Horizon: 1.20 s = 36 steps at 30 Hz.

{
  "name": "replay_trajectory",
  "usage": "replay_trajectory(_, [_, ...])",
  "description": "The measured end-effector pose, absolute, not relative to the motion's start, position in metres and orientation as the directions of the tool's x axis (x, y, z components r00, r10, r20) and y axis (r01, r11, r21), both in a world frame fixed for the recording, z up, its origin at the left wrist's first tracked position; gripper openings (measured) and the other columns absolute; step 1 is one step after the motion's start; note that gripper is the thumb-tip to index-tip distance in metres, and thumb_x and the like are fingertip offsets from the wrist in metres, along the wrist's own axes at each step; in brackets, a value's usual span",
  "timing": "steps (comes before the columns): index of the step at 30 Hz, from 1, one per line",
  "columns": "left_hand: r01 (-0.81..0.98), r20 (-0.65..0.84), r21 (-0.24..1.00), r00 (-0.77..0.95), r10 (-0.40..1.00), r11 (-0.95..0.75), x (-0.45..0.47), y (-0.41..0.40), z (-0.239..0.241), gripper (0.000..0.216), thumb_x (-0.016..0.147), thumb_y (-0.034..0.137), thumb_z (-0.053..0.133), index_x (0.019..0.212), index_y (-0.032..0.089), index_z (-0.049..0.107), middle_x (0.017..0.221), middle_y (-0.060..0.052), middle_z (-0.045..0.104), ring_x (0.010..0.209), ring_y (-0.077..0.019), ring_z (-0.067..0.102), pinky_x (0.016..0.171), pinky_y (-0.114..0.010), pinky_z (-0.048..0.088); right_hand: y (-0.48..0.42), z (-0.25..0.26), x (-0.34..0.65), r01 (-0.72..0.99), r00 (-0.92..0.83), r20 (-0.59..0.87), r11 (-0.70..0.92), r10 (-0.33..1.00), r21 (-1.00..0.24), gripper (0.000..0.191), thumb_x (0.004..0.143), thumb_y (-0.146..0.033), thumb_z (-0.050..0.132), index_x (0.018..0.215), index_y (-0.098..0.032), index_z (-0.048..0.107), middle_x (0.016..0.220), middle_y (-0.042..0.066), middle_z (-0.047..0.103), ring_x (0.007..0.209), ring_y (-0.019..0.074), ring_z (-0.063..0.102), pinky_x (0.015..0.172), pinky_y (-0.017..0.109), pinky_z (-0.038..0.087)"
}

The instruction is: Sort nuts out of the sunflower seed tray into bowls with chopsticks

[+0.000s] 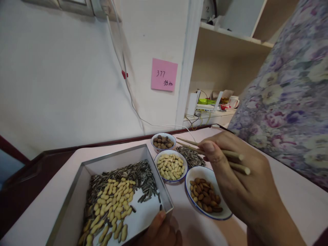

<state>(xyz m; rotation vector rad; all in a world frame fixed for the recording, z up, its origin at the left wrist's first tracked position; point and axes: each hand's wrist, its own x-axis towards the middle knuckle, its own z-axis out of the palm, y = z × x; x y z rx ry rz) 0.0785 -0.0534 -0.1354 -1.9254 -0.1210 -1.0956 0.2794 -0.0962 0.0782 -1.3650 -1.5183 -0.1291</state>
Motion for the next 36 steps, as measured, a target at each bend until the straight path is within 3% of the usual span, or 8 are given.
replay_trajectory(4, [0.433, 0.698, -0.586, 0.699, -0.155, -0.685, 0.075, -0.061, -0.134, 0.024, 0.093, 0.037, 0.077, 0.080, 0.021, 0.064, 0.066, 0.006, 0.063, 0.070, -0.0128, 0.064, 0.101, -0.033, 0.056, -0.101, 0.082, 0.262, 0.656, 0.178, 0.704, 0.451, 0.688, -0.606, 0.024, 0.108, -0.039, 0.056, 0.097, -0.038, 0.078, 0.093, -0.002, 0.077, 0.085, 0.0211, 0.072, 0.067, 0.031, 0.055])
replay_trajectory(9, [0.453, 0.760, -0.540, 0.625, -0.180, -0.709, 0.075, -0.066, -0.133, 0.022, 0.098, 0.026, 0.068, 0.077, 0.021, 0.066, 0.062, 0.006, 0.062, 0.069, -0.0107, 0.064, 0.115, -0.033, 0.048, -0.105, 0.082, 0.250, 0.567, -0.029, 0.513, 0.436, 0.858, -0.699, 0.029, 0.107, -0.044, 0.054, 0.091, -0.030, 0.075, 0.092, 0.002, 0.076, 0.083, 0.0227, 0.072, 0.054, 0.028, 0.052])
replay_trajectory(14, [0.391, 0.611, -0.597, 0.788, -0.081, -0.701, 0.065, -0.072, -0.131, 0.019, 0.102, 0.037, 0.065, 0.089, 0.024, 0.071, 0.071, 0.007, 0.069, 0.078, -0.0106, 0.070, 0.122, -0.034, 0.043, -0.096, 0.077, 0.233, 0.566, -0.232, 0.314, 0.390, 0.921, -0.726, 0.044, 0.111, -0.043, 0.047, 0.073, -0.023, 0.057, 0.074, -0.001, 0.064, 0.070, 0.0148, 0.063, 0.066, 0.027, 0.051])
replay_trajectory(18, [0.384, 0.583, -0.605, 0.811, -0.059, -0.698, 0.060, -0.076, -0.135, 0.011, 0.099, 0.034, 0.072, 0.093, 0.025, 0.072, 0.072, 0.007, 0.070, 0.080, -0.0107, 0.071, 0.124, -0.032, 0.041, -0.089, 0.071, 0.224, 0.602, -0.260, 0.235, 0.348, 0.936, -0.718, 0.046, 0.111, -0.047, 0.042, 0.074, -0.023, 0.054, 0.077, 0.001, 0.062, 0.071, 0.0162, 0.059, 0.065, 0.029, 0.047])
replay_trajectory(24, [0.378, 0.575, -0.604, 0.816, -0.055, -0.701, 0.063, -0.074, -0.148, 0.014, 0.101, 0.038, 0.069, 0.096, 0.026, 0.072, 0.072, 0.008, 0.070, 0.082, -0.0108, 0.071, 0.120, -0.032, 0.043, -0.081, 0.059, 0.222, 0.634, -0.258, 0.131, 0.270, 0.957, -0.725, 0.046, 0.112, -0.051, 0.037, 0.081, -0.022, 0.056, 0.091, 0.004, 0.065, 0.083, 0.0191, 0.060, 0.075, 0.034, 0.046])
replay_trajectory(28, [0.422, 0.620, -0.591, 0.783, -0.052, -0.688, 0.071, -0.073, -0.157, 0.024, 0.102, 0.045, 0.066, 0.090, 0.025, 0.071, 0.065, 0.008, 0.066, 0.074, -0.0099, 0.067, 0.113, -0.029, 0.048, -0.079, 0.059, 0.221, 0.641, -0.226, 0.114, 0.236, 0.967, -0.730, 0.048, 0.111, -0.053, 0.037, 0.081, -0.022, 0.056, 0.088, 0.003, 0.064, 0.081, 0.0192, 0.060, 0.074, 0.034, 0.044])
replay_trajectory(32, [0.454, 0.655, -0.590, 0.753, -0.067, -0.668, 0.078, -0.074, -0.162, 0.031, 0.100, 0.045, 0.068, 0.079, 0.023, 0.068, 0.059, 0.007, 0.062, 0.069, -0.0101, 0.064, 0.112, -0.029, 0.047, -0.079, 0.064, 0.221, 0.582, -0.228, 0.199, 0.297, 0.953, -0.757, 0.046, 0.110, -0.050, 0.042, 0.077, -0.022, 0.054, 0.080, 0.001, 0.062, 0.075, 0.0165, 0.058, 0.069, 0.030, 0.044])
replay_trajectory(36, [0.371, 0.535, -0.625, 0.844, -0.031, -0.687, 0.069, -0.076, -0.152, 0.017, 0.099, 0.041, 0.070, 0.093, 0.025, 0.072, 0.068, 0.007, 0.065, 0.075, -0.0124, 0.067, 0.116, -0.035, 0.046, -0.086, 0.069, 0.228, 0.503, -0.175, 0.318, 0.362, 0.932, -0.785, 0.042, 0.109, -0.046, 0.049, 0.076, -0.022, 0.059, 0.074, -0.001, 0.061, 0.068, 0.0139, 0.058, 0.061, 0.025, 0.046])
